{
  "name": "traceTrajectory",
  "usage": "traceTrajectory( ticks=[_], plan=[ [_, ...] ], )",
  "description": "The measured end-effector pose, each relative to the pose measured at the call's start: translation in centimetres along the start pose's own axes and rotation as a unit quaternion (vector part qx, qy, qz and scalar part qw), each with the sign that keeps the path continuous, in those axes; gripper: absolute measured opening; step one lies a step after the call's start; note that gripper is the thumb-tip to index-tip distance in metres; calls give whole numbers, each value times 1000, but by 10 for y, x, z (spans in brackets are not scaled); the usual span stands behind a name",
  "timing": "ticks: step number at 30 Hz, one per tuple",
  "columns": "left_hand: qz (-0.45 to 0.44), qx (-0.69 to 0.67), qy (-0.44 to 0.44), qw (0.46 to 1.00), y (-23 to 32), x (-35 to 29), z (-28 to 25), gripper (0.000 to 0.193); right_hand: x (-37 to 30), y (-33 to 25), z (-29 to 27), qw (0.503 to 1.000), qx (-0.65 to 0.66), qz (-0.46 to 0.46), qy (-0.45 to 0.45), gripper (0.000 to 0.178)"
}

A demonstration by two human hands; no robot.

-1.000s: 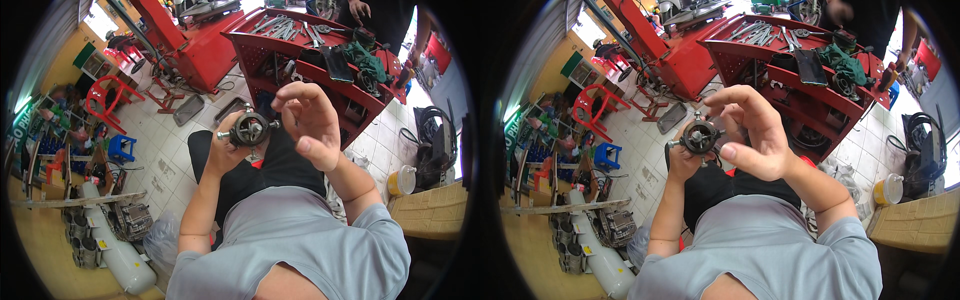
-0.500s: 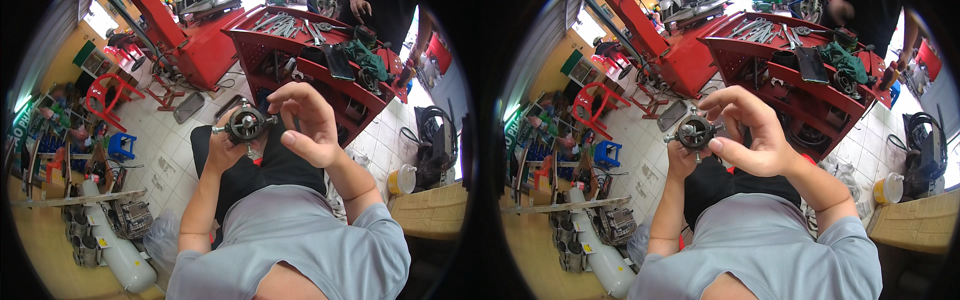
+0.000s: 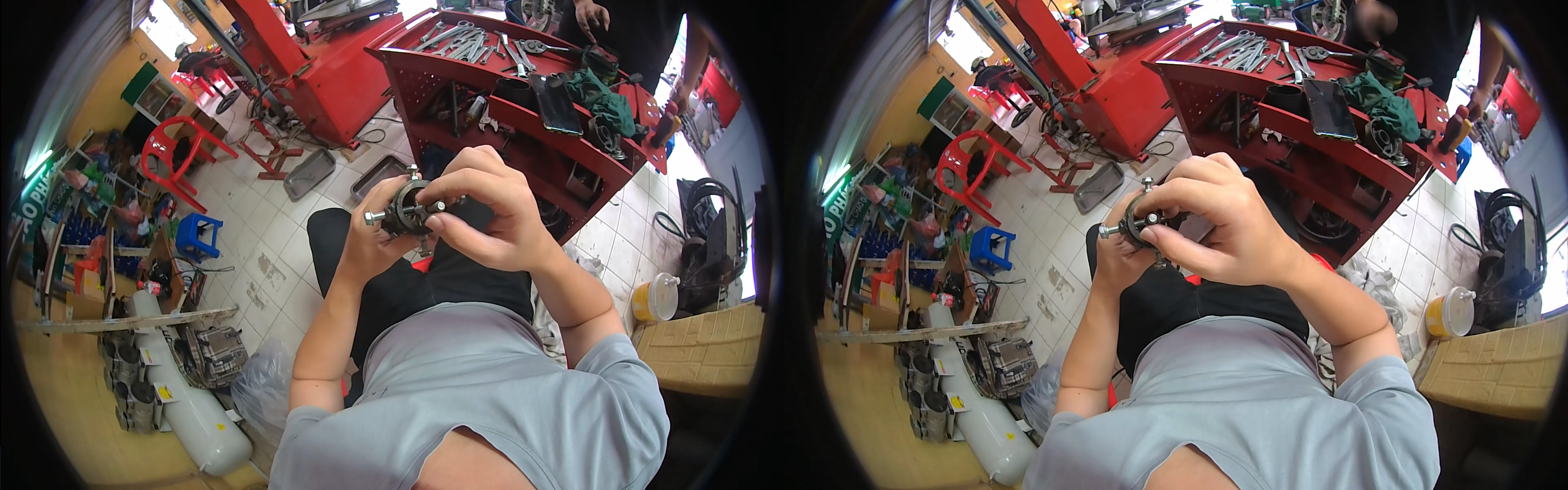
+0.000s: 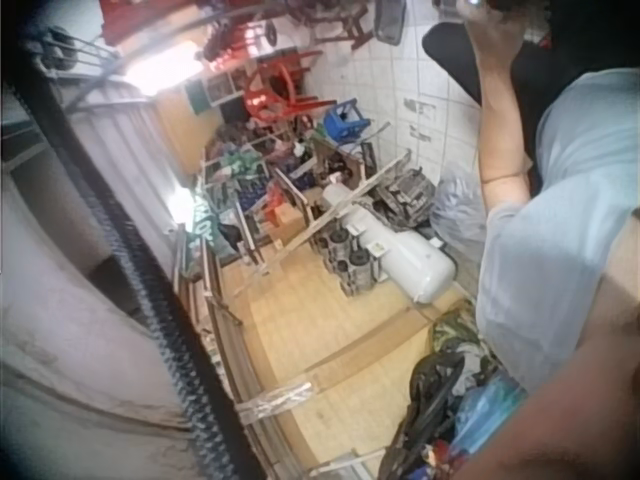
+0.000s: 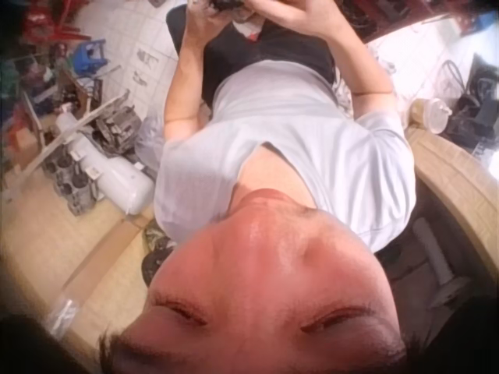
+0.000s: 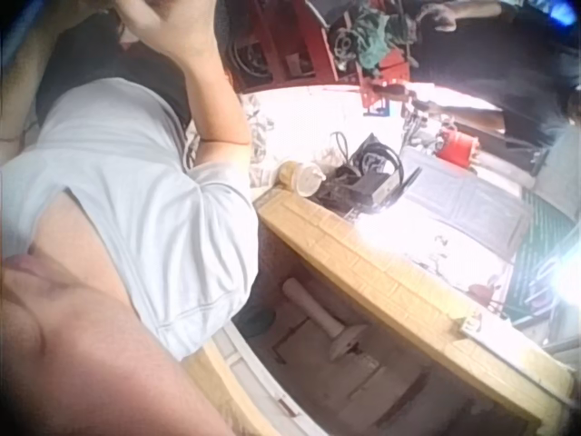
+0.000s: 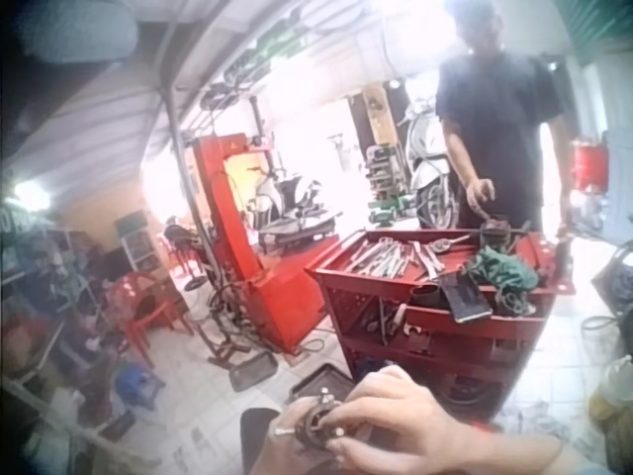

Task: The person assembles a mechanical component, likely a brake caliper, by hand while seated. They insert a metal rod and tighten bolts, then place the assembly into a red bench vise and use a wrench to tighten the bolts further.

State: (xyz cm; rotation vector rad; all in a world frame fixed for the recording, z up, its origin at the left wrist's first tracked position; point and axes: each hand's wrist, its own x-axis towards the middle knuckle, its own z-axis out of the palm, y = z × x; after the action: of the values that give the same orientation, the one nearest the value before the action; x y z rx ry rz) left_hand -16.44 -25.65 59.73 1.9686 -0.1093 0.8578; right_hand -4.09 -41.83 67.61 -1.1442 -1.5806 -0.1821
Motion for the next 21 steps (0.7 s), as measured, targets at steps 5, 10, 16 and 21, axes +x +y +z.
traceTrajectory(
  ticks=[5, 10, 16, 21],
  plan=[
    [-83, -73, -4, 994, 17, 0, 5, 62, 0, 11, -8, 1000, 17, 21, 9, 36],
    [-60, -182, 71, 979, 5, -3, 10, 51, -4, 42, -2, 985, 76, 106, -112, 86],
    [-85, -185, 150, 967, 24, -4, 15, 47, -10, 34, 30, 944, 90, 245, -203, 107],
    [30, 23, 97, 995, 21, 3, 6, 77, -23, 52, 51, 972, 147, 176, -49, 83]
  ],
)
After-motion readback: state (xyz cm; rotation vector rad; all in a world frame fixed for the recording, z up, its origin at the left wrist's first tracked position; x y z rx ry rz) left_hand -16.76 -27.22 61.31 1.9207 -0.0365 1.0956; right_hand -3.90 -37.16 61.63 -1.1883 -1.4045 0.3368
